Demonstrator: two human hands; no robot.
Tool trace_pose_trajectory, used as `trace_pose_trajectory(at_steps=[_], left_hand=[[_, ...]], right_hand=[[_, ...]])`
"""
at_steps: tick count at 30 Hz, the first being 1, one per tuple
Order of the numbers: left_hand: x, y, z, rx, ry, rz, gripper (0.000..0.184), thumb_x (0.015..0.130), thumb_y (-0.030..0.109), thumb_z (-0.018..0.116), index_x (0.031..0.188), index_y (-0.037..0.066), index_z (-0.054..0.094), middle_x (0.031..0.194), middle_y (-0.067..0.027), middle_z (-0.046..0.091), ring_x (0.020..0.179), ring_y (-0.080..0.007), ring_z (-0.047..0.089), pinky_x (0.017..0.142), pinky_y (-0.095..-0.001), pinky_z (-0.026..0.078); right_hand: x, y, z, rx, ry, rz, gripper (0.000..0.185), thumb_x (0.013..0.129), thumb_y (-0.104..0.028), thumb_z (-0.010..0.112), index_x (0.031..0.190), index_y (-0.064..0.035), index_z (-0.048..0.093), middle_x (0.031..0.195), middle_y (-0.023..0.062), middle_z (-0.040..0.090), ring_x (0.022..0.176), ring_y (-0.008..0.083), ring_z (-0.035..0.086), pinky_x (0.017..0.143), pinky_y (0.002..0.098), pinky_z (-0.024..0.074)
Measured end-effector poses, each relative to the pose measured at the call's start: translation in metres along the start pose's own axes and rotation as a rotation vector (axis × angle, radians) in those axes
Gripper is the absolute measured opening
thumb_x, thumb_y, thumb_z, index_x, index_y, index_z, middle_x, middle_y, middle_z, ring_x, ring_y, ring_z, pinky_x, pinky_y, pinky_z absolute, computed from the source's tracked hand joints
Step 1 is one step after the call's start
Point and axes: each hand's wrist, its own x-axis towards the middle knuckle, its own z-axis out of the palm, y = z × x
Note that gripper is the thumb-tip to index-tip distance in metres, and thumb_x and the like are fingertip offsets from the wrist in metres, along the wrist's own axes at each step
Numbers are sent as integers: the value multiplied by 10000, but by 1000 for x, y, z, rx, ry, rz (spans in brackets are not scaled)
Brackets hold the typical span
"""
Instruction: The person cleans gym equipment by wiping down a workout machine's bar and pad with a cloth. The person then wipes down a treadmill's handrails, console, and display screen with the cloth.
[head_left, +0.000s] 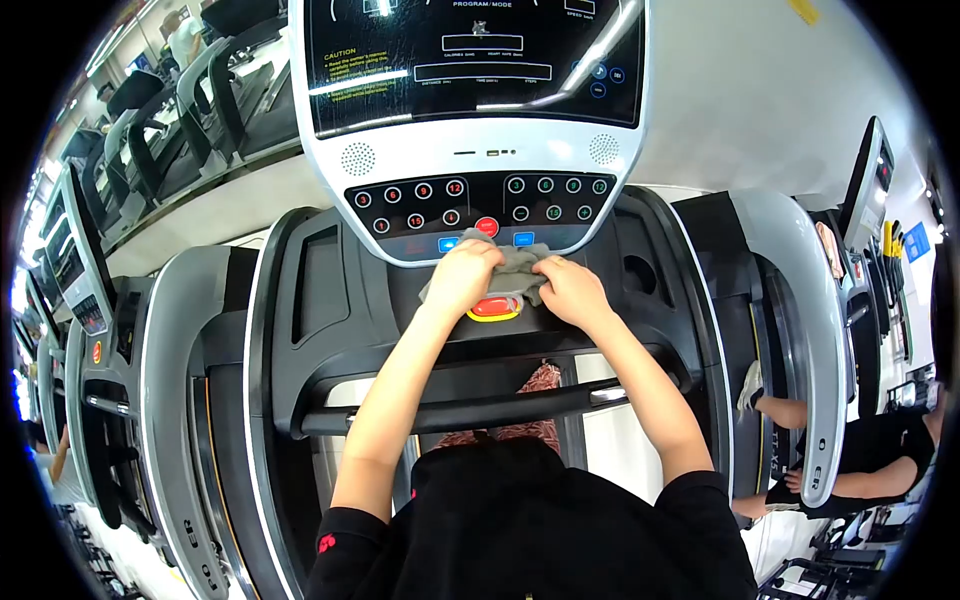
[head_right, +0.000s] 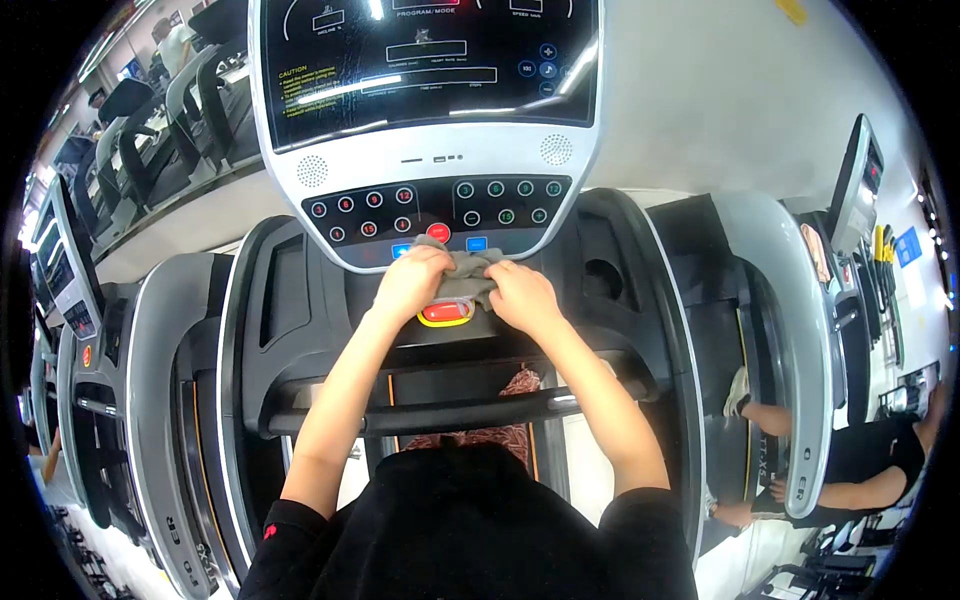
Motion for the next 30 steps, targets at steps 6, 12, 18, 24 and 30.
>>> trace_pose_trajectory(at_steps=[6,12,18,24,30], left_hand=[[30,40,27,115,-241,70,123,674,60,524,760,61,612,791,-88,610,844,-260,576,727,-353,464],[24,145,-16,-262,150,224,164,645,56,554,804,39,586,871,-74,604,865,-242,572,733,-336,477],[1,179,-43,-433,159,196,221,589,8,596,808,37,582,901,-77,600,847,-255,579,728,-334,483],[-30,215,-40,-497,243,134,203,592,-15,601,792,21,585,920,-83,605,853,-263,586,720,-341,489],[-53,250,-35,-529,269,15,222,595,-48,598,806,20,591,933,-88,607,858,-275,584,741,-353,484]], right_hand=[[-32,6,-20,-103,-14,122,177,711,-118,504,845,-46,595,845,138,596,827,307,579,727,415,454],[-87,-28,-56,167,474,139,79,666,-16,559,739,-1,532,678,150,521,652,328,515,577,377,414],[-128,-73,-73,362,726,167,127,649,52,519,766,4,534,667,116,517,593,242,496,549,303,387],[-158,-68,-46,610,750,177,201,691,-8,533,883,14,479,691,81,455,615,161,468,530,243,378],[-198,-65,-55,622,589,146,238,711,-49,515,934,29,488,737,110,505,642,185,494,582,266,408]])
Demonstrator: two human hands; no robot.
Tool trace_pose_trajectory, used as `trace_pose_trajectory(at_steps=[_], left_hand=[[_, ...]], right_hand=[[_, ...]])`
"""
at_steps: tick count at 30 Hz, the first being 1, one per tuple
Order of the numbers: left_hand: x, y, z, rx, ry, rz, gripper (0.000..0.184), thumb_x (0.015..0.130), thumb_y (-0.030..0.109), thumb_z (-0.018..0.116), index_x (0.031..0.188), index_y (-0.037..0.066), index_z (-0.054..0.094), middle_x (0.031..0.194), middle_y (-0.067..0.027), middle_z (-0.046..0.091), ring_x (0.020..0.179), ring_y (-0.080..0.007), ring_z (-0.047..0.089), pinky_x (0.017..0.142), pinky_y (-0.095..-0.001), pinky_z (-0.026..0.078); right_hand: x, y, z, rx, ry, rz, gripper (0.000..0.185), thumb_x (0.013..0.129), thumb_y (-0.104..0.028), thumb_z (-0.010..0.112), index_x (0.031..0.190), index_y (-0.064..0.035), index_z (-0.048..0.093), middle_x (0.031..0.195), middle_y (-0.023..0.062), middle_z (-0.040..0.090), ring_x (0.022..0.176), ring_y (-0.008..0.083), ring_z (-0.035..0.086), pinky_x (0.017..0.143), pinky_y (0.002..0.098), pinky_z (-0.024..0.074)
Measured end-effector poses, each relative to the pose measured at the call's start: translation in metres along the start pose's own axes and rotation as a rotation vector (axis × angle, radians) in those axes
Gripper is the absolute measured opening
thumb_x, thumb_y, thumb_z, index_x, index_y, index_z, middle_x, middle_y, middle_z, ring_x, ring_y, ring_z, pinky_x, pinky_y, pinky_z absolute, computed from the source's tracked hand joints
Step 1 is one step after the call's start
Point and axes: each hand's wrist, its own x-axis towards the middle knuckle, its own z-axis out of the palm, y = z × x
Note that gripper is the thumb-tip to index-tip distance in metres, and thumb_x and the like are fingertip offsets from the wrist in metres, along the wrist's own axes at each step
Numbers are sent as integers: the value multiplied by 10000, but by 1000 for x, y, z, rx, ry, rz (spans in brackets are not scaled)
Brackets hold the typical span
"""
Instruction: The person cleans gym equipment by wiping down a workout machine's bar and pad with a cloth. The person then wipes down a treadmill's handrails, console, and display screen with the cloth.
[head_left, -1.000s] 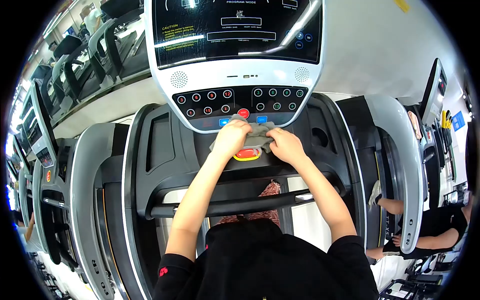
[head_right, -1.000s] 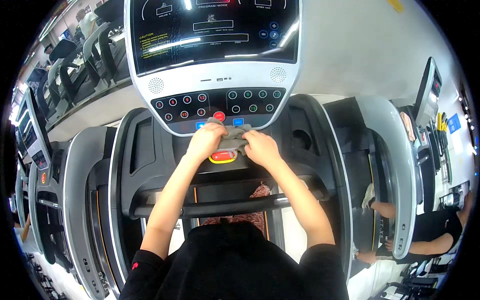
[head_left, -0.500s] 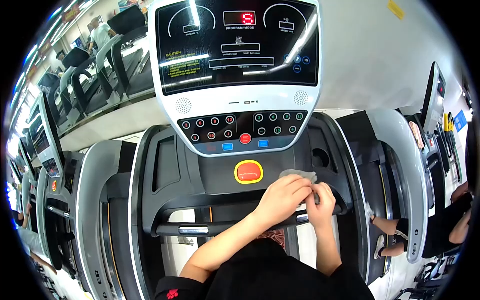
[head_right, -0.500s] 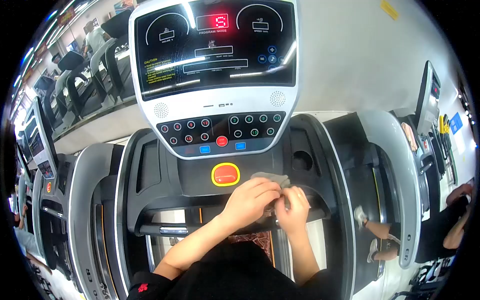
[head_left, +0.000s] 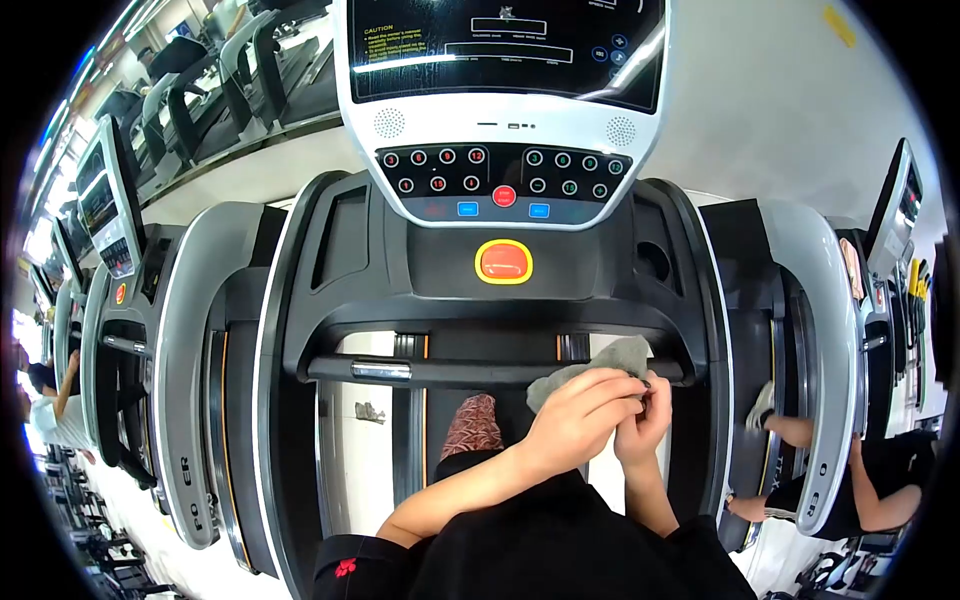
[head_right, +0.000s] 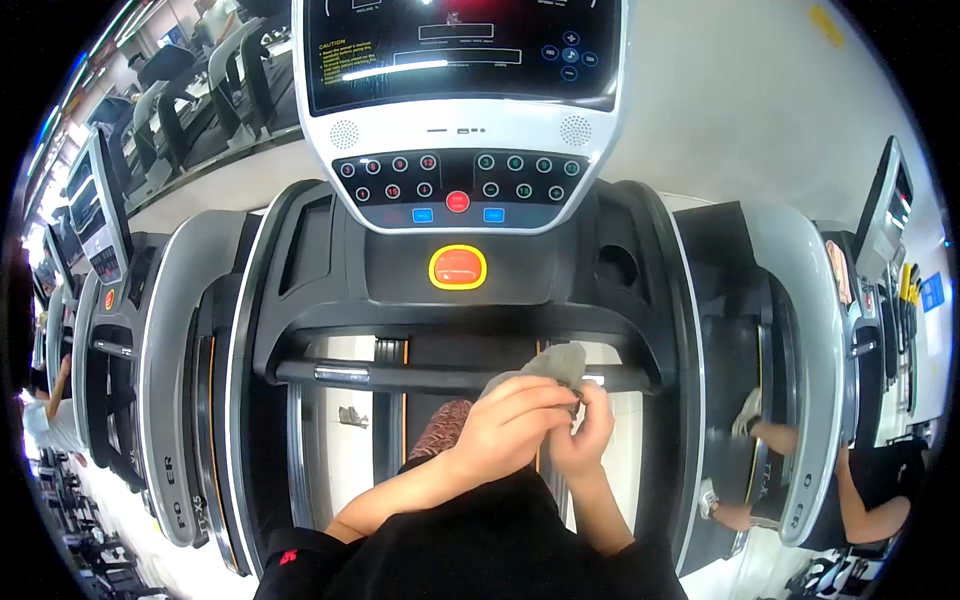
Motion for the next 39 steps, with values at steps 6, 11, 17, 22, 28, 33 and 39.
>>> trace_pose_trajectory(at_steps=[6,11,17,22,28,33,39], left_hand=[[-24,28,26,-10,-7,-46,225,609,-50,618,816,35,601,946,-76,616,880,-263,585,756,-355,483],[-32,38,35,13,11,-49,175,659,-7,579,826,39,598,948,-66,603,902,-261,576,764,-342,476],[-19,5,34,171,20,-21,201,643,5,594,842,28,599,969,-100,599,918,-280,572,786,-357,475],[-6,-73,36,688,-125,-93,315,746,103,503,1039,1,555,1160,-141,519,1141,-305,442,955,-401,362],[-33,-138,37,1039,-350,-239,431,809,158,449,1211,7,474,1236,-86,490,1207,-233,397,1039,-462,219],[-9,-156,37,1124,-496,-235,451,804,169,454,1209,-30,458,1220,-123,502,1202,-249,404,1038,-455,205],[2,-172,39,1108,-501,-232,443,796,159,459,1192,-39,469,1216,-143,503,1174,-277,435,1016,-409,262]], right_hand=[[-37,4,-29,31,27,108,239,693,-43,504,920,28,485,755,124,523,670,195,507,608,279,419],[-38,-8,-43,34,-11,97,221,684,-27,497,899,25,484,746,126,507,663,197,497,610,280,418],[-16,13,-14,-20,50,20,218,748,-51,551,945,24,500,840,142,518,749,241,522,668,299,426],[44,60,42,-394,-13,-151,385,803,-126,523,1160,-4,448,1125,213,473,1029,359,449,880,409,358],[54,92,80,-831,-418,-83,503,771,-212,544,1246,-101,423,1306,132,359,1207,315,310,947,566,238],[74,102,82,-919,-416,-169,489,770,-199,517,1245,-119,433,1309,78,390,1220,237,333,945,654,170],[86,104,83,-968,-461,-139,505,779,-219,505,1263,-115,410,1340,68,367,1250,230,306,954,656,158]])
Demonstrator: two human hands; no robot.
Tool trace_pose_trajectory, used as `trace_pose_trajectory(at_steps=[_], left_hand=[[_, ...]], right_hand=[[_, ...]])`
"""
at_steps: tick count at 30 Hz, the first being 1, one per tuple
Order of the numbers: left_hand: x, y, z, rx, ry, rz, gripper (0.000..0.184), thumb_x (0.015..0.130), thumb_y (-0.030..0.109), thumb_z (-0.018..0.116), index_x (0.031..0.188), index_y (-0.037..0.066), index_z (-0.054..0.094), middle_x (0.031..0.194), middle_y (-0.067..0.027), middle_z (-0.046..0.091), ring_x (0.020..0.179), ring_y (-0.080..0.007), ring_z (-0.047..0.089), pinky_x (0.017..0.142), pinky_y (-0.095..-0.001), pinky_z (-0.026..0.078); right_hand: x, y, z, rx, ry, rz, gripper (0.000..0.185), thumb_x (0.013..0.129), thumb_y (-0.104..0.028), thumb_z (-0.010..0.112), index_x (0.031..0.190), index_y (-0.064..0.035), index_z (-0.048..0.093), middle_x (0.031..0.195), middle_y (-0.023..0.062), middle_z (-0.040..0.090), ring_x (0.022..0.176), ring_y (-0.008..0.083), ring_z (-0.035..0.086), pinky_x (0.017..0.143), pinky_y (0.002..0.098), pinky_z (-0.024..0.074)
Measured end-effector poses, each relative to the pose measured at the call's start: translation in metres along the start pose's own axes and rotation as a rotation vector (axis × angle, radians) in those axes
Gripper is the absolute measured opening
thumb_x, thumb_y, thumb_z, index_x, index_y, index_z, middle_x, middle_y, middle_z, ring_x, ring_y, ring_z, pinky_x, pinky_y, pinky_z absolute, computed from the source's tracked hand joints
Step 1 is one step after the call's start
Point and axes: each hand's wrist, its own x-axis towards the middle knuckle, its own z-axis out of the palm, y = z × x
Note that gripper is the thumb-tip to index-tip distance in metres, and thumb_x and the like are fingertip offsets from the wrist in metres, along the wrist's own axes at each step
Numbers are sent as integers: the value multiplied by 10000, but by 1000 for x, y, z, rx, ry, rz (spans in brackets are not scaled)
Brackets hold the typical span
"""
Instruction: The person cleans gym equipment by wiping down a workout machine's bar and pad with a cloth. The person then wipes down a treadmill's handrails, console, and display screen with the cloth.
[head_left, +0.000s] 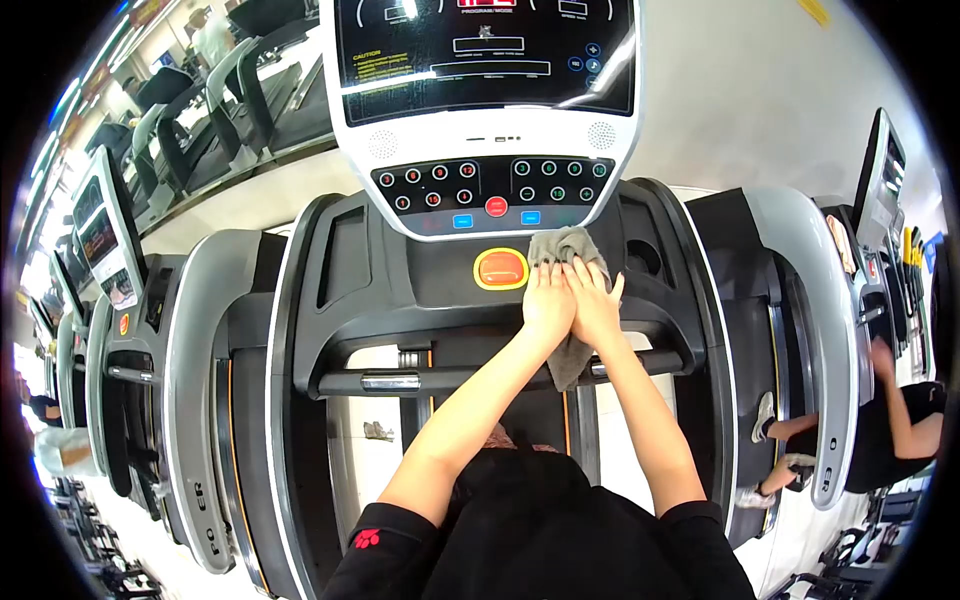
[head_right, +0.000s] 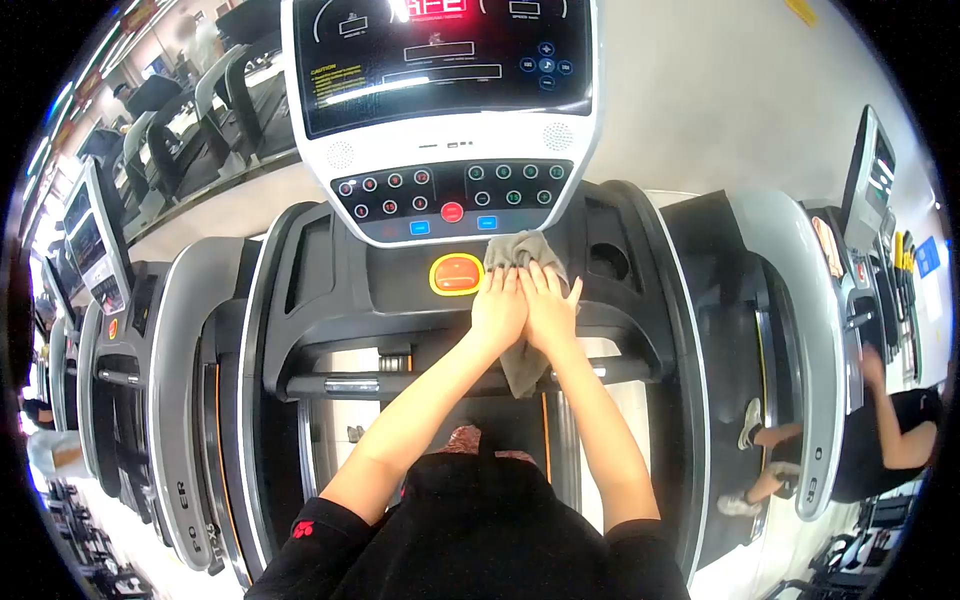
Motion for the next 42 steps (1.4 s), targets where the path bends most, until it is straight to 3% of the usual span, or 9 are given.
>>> trace_pose_trajectory(at_steps=[2,7,14,19,22,28,33,42], left_hand=[[-18,3,-3,16,9,13,445,795,152,456,1195,-42,464,1214,-156,503,1150,-293,458,1003,-378,290],[-58,15,-12,58,-1,-23,453,815,181,426,1216,-29,450,1254,-165,465,1177,-317,424,1020,-413,261],[-16,-7,-2,-2,10,-7,431,810,170,440,1193,-28,466,1234,-162,481,1163,-300,440,1006,-396,293],[-42,2,-9,8,39,-2,431,817,180,438,1194,-26,470,1243,-156,471,1158,-297,443,1008,-401,290],[-55,10,-9,-9,30,3,440,819,188,434,1199,-32,464,1255,-163,460,1166,-298,435,1012,-409,279],[-20,-4,-10,-40,19,34,411,799,152,465,1163,-36,490,1214,-166,496,1145,-300,459,983,-397,323],[-20,-6,-3,-53,90,52,379,791,134,469,1125,-39,517,1181,-158,524,1109,-293,492,947,-390,362],[-24,2,-6,11,31,83,431,810,176,454,1184,-36,474,1224,-156,487,1149,-303,449,975,-401,327]], right_hand=[[-16,-9,-3,-18,-50,8,524,783,-224,501,1282,-115,382,1363,67,335,1270,235,282,958,653,158],[-51,-28,-4,-23,-116,16,539,790,-237,498,1295,-117,354,1379,86,300,1269,238,285,950,654,171],[-3,-10,9,-20,12,8,485,801,-221,481,1262,-92,398,1346,83,357,1243,232,330,949,656,153],[-35,-32,5,0,36,90,529,777,-273,512,1266,-105,397,1348,72,344,1248,232,312,939,656,151],[-48,-32,1,26,-50,109,570,780,-254,521,1302,-103,350,1375,91,306,1270,248,285,938,674,109],[-18,-13,-1,-2,-40,47,532,787,-245,509,1283,-95,387,1353,95,356,1272,238,300,935,691,76],[-19,-18,7,19,44,75,510,776,-262,512,1248,-92,424,1332,87,383,1246,231,333,945,674,109],[-30,-24,7,-4,54,169,531,776,-269,520,1274,-131,399,1358,46,343,1260,208,300,939,676,106]])
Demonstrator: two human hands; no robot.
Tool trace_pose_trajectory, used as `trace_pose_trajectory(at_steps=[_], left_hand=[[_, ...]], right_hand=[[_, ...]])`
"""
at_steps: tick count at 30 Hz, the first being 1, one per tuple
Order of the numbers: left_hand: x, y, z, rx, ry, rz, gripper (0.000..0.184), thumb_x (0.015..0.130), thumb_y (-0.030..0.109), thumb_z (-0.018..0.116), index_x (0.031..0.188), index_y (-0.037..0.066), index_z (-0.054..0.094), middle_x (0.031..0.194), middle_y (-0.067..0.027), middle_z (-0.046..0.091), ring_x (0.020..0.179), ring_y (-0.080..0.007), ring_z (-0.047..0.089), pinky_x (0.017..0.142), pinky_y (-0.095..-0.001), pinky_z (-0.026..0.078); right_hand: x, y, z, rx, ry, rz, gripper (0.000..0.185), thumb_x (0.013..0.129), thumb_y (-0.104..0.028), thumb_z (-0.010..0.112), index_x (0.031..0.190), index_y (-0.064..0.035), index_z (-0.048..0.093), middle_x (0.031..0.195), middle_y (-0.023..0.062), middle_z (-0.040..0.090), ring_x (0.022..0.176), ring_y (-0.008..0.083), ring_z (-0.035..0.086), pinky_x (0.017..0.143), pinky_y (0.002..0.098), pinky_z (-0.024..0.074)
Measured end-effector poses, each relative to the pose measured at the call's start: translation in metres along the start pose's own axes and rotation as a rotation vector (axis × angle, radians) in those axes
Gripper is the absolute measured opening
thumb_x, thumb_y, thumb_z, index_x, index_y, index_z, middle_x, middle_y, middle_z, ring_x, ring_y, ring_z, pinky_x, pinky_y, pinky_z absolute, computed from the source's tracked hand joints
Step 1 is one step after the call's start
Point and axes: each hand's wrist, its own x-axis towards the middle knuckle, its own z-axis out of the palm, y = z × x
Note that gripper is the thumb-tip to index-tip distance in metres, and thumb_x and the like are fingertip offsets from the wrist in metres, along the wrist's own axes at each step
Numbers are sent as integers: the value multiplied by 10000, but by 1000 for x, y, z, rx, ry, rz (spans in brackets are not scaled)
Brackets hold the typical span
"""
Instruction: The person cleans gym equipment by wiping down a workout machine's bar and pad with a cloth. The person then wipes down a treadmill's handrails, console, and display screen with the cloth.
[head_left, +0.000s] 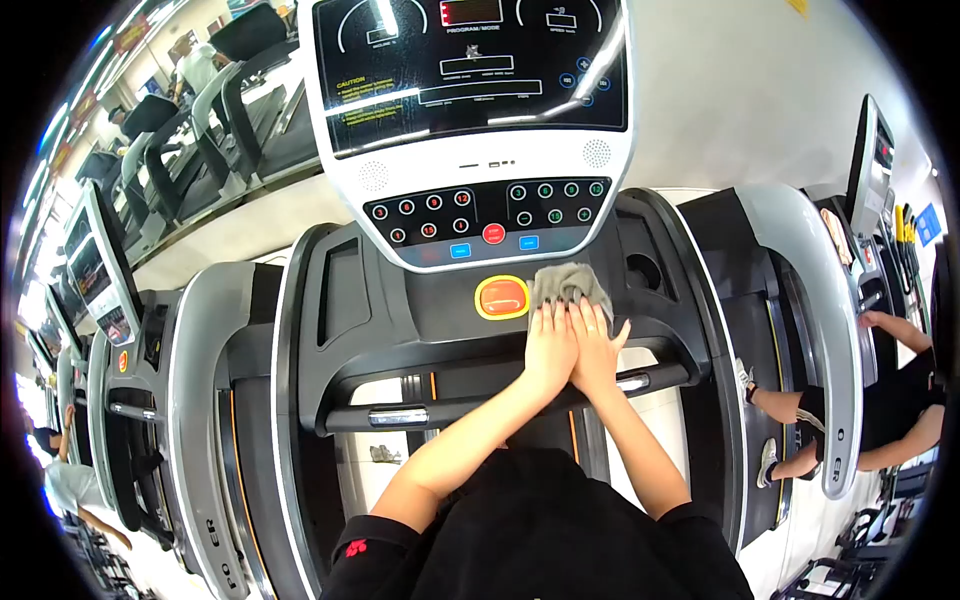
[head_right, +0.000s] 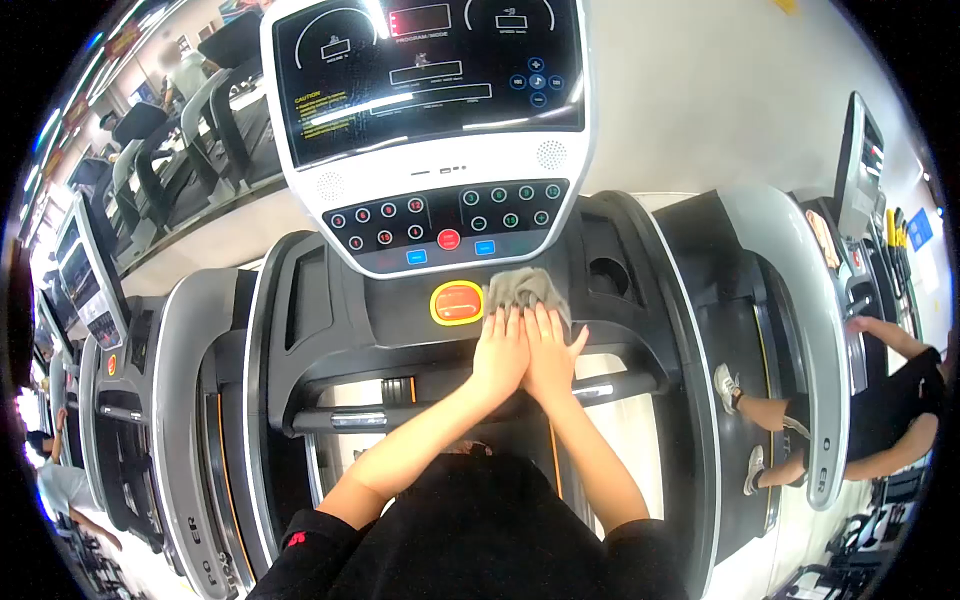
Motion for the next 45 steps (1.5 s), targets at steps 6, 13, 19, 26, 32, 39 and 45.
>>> trace_pose_trajectory(at_steps=[6,13,19,26,32,39,45], left_hand=[[27,-14,8,-48,-57,63,441,795,153,485,1194,-34,468,1235,-158,481,1156,-304,448,977,-389,329],[-3,-4,6,-3,-48,79,450,820,182,430,1217,-29,447,1259,-175,456,1153,-327,445,983,-415,312],[34,-14,7,-45,-130,86,452,815,150,445,1223,-45,432,1263,-180,449,1168,-324,432,995,-403,301],[13,-1,10,-65,150,109,330,730,117,502,1012,-41,572,1089,-148,558,1000,-288,532,876,-386,398],[49,-22,-25,-437,-27,83,194,683,104,558,870,53,576,854,-99,574,780,-267,565,714,-378,440],[117,-27,-78,-711,381,-134,454,649,48,670,1059,43,474,977,-134,461,871,-322,536,671,-371,476],[221,-26,-91,-272,728,-18,96,712,96,555,781,47,509,802,-84,491,747,-234,520,602,-320,471]], right_hand=[[22,3,10,-3,48,48,554,752,-269,549,1264,-110,410,1360,58,340,1271,216,289,939,672,122],[-13,-7,11,-24,-19,96,568,770,-301,524,1286,-114,382,1378,59,311,1276,231,278,947,667,108],[26,11,-2,-1,-50,-9,526,780,-213,505,1281,-100,390,1363,74,340,1268,237,297,946,671,117],[8,21,-3,148,-27,-63,521,729,-202,566,1225,-90,453,1315,73,400,1237,241,339,967,604,168],[43,45,-23,356,133,-127,177,725,-165,619,880,-80,610,935,28,609,961,199,521,905,506,255],[127,65,-59,875,379,164,227,755,-184,643,867,-26,525,798,131,570,767,291,552,658,364,440],[232,74,-97,612,818,-25,225,757,-178,637,898,-33,537,850,115,592,813,299,550,709,377,431]])
